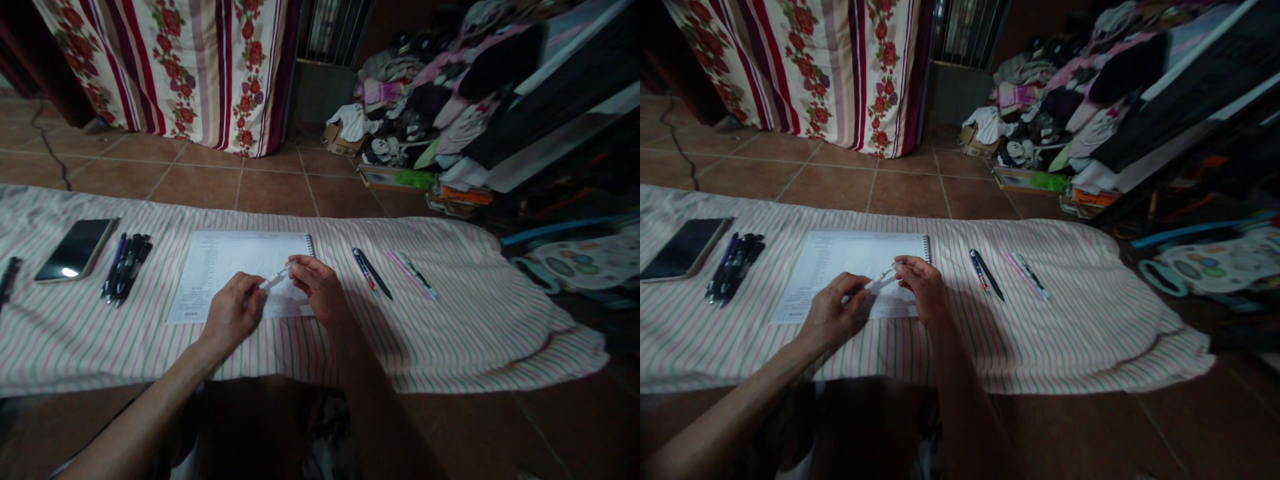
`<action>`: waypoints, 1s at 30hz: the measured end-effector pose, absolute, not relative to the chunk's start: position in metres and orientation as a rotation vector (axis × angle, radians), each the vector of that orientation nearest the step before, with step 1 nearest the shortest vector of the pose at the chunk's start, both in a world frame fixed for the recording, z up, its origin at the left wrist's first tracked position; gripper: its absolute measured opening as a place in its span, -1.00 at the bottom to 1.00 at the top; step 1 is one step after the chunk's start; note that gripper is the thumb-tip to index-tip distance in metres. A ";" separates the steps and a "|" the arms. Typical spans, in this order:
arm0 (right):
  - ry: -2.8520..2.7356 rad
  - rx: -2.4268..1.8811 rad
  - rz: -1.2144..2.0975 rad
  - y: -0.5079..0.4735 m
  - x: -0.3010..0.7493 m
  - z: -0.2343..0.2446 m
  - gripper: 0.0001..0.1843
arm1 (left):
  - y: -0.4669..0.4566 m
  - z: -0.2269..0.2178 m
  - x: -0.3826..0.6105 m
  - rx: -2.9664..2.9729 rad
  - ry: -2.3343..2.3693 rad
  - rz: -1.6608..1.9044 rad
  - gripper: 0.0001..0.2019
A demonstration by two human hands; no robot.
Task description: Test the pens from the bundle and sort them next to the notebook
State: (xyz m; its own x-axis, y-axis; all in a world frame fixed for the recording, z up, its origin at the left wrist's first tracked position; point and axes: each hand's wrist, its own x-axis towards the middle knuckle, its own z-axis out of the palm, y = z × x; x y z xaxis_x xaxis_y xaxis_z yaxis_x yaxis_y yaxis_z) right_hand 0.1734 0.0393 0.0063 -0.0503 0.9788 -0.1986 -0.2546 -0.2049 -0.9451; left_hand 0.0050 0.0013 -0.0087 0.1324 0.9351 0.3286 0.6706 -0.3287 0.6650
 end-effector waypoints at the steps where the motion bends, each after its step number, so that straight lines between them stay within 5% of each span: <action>1: -0.938 -1.146 1.486 0.039 0.173 0.006 -0.78 | 0.001 -0.009 0.005 2.062 1.548 1.025 -0.84; 30: -1.242 -1.147 1.367 0.037 0.170 0.007 -0.76 | 0.002 -0.007 0.005 2.096 1.552 1.021 -0.83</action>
State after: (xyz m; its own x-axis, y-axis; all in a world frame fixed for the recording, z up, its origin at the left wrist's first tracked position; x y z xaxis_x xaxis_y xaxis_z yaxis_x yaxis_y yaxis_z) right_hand 0.1699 0.0372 0.0072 -0.1313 0.9901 -0.0500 -0.0451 -0.0563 -0.9974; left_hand 0.0045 0.0018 -0.0070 0.1454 0.9275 0.3444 0.6837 -0.3458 0.6427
